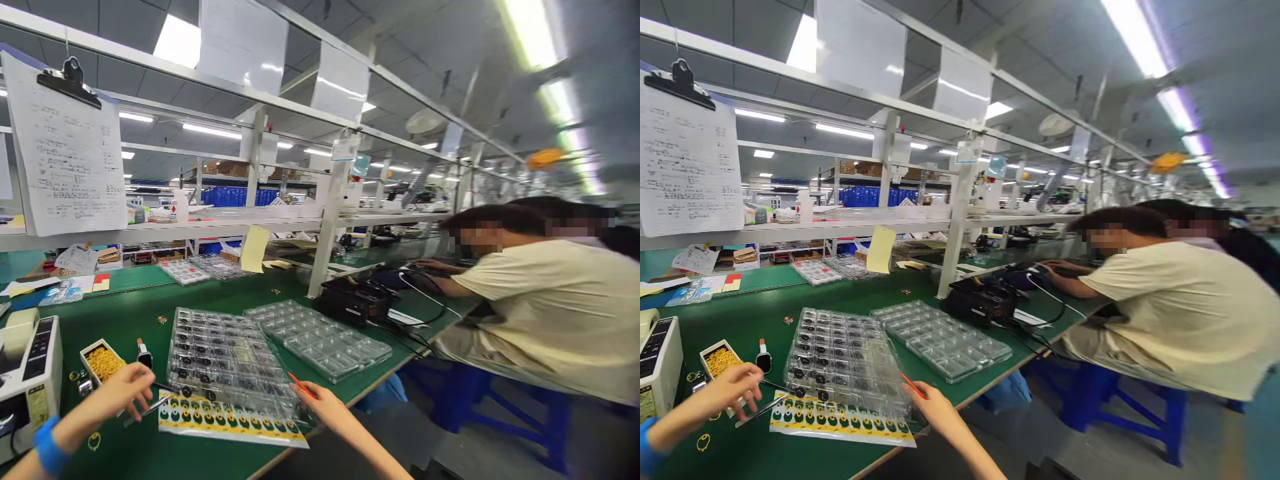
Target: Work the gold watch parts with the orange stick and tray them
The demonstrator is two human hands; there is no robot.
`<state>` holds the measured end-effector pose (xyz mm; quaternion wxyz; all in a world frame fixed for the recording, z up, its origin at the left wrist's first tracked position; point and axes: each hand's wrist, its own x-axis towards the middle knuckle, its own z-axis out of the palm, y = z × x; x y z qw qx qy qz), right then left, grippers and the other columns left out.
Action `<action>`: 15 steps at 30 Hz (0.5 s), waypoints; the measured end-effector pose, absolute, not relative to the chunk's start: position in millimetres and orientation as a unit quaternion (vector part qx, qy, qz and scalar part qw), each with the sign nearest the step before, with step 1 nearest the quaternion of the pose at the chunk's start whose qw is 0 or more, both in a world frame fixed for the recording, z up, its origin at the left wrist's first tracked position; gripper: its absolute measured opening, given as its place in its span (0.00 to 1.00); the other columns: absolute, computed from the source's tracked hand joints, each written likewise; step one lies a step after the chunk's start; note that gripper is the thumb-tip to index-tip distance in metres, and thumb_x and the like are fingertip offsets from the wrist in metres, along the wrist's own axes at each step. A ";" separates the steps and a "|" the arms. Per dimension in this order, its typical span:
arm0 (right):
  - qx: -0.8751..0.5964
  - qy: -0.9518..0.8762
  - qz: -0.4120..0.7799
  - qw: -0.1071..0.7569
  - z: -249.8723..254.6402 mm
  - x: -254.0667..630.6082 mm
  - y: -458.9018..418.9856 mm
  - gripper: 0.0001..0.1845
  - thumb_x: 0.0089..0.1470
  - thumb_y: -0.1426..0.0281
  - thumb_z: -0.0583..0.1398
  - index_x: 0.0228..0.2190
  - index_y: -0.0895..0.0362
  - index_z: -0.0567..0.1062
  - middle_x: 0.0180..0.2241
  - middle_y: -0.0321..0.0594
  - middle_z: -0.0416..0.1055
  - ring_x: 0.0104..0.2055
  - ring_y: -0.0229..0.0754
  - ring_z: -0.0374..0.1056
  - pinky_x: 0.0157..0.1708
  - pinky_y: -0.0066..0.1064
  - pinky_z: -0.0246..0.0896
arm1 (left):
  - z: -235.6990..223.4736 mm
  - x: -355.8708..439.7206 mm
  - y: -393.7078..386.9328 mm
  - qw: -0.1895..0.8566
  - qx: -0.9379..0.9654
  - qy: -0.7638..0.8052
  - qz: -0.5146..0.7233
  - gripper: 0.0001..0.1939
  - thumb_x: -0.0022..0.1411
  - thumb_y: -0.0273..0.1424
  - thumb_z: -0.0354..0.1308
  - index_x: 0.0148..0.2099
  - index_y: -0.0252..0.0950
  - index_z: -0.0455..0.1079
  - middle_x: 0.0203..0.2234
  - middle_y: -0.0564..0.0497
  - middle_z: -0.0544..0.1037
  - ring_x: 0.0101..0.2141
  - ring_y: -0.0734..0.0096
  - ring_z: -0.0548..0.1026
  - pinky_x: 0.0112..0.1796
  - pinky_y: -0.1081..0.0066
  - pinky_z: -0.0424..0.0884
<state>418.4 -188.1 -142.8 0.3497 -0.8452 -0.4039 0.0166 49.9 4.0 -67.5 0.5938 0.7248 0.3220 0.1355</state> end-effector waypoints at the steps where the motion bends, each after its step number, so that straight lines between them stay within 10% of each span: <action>1: -0.843 -0.404 0.028 0.353 -144.6 417.5 -188.0 0.19 0.46 0.57 0.54 0.23 0.58 0.78 0.16 0.38 0.69 0.22 0.45 0.69 0.23 0.30 0.63 | -71.5 58.8 1.5 0.589 0.724 0.334 0.132 0.14 0.62 0.38 0.57 0.41 0.30 0.66 0.26 0.53 0.71 0.24 0.73 0.72 0.23 0.74 0.69; 15: -0.811 -0.410 -0.014 0.418 -160.9 417.8 -222.3 0.21 0.40 0.51 0.57 0.28 0.52 0.80 0.31 0.43 0.79 0.39 0.54 0.74 0.34 0.33 0.71 | -102.8 106.3 2.3 0.678 0.613 0.367 0.170 0.18 0.57 0.42 0.59 0.27 0.35 0.59 0.10 0.60 0.62 0.11 0.82 0.58 0.16 0.77 0.48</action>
